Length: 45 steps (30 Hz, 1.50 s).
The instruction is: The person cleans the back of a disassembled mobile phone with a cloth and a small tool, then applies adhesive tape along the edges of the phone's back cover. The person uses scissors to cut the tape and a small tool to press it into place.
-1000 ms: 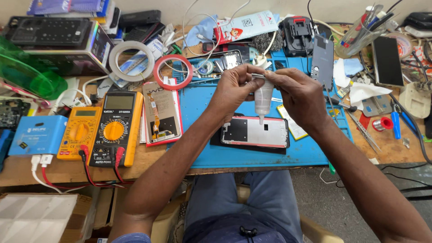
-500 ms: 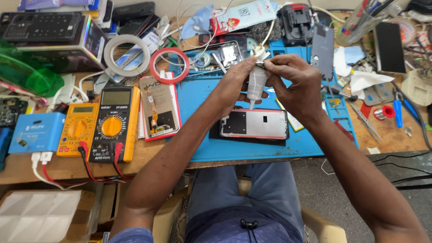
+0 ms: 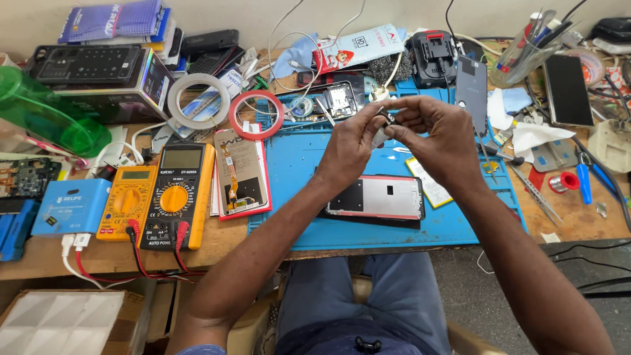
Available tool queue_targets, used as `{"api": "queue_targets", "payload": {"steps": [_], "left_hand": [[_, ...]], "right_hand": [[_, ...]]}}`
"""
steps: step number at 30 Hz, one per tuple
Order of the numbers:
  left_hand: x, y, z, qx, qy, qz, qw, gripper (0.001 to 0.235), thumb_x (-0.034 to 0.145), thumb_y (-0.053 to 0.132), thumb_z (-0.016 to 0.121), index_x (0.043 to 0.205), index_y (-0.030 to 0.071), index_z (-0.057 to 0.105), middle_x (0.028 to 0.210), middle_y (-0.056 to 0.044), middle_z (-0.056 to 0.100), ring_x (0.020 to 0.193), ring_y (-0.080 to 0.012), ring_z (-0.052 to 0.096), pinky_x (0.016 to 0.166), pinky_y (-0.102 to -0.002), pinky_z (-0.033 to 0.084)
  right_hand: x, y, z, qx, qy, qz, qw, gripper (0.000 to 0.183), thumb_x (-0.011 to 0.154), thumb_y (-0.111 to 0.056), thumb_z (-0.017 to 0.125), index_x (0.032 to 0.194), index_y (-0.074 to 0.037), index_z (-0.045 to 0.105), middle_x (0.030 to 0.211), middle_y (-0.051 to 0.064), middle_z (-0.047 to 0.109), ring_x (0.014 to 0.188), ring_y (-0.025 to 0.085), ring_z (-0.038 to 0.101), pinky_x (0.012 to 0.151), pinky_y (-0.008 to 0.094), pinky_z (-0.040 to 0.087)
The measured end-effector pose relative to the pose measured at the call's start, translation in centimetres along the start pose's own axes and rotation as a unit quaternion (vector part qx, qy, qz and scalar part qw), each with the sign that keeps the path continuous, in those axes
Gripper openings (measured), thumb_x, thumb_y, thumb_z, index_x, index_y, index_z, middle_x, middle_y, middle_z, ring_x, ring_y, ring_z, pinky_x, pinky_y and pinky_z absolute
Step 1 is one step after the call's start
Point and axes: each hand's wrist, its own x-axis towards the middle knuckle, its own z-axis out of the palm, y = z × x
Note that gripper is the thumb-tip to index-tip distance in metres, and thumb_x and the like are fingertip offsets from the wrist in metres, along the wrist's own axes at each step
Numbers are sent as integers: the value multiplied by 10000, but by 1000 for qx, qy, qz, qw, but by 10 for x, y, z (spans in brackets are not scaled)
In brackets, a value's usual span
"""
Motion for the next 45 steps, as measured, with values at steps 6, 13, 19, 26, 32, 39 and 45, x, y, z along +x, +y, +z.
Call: {"api": "queue_targets", "payload": {"steps": [6,13,19,26,32,39,45], "left_hand": [[3,-5,-13,66,5,31,997,557,1083,244,560,1560,103,308,792,-135,733,747,-243,763,713,-413,596],[20,-16,-51,49,-18,148,988,252,998,103,760,1207,107,621,1018,-29,806,928,-105,835,776,-273,688],[21,-14,-49,21,30,163,986,170,935,46,790,1086,55,714,965,-10,785,891,-71,781,786,-244,663],[18,-7,-48,3,14,140,990,141,979,183,753,1013,46,747,805,-19,743,728,-38,716,640,-233,605],[19,-1,-41,99,16,30,995,278,1015,287,677,849,71,731,598,-4,638,559,-32,688,499,-226,529],[18,-4,-51,-20,-19,206,978,284,1092,356,600,1101,74,636,821,6,724,732,-57,725,636,-232,594],[19,-7,-45,107,-28,121,986,187,1006,304,707,1020,124,756,672,-27,681,585,-83,659,544,-289,522]], "right_hand": [[-8,28,8,35,-2,-58,998,272,1023,-20,795,1277,28,712,1056,80,735,971,95,695,875,243,580],[-20,33,1,313,99,41,944,122,1086,74,679,1186,28,628,1023,84,685,862,96,670,807,215,562],[-32,22,-2,418,43,104,902,293,967,-19,595,1259,-6,574,1061,125,717,858,162,734,785,259,617],[-40,36,-11,482,-11,87,872,355,1110,-15,678,1400,88,501,1107,220,671,970,275,726,810,331,618],[-40,34,-5,427,-17,68,901,359,1079,-48,670,1383,69,519,1191,232,697,997,291,759,877,338,656],[-38,30,-5,464,14,71,883,402,1015,-71,687,1380,29,552,1169,210,702,870,216,750,785,276,622],[-47,41,-3,407,20,77,910,383,1018,-79,746,1343,82,624,1101,212,714,895,206,740,771,262,628]]}}
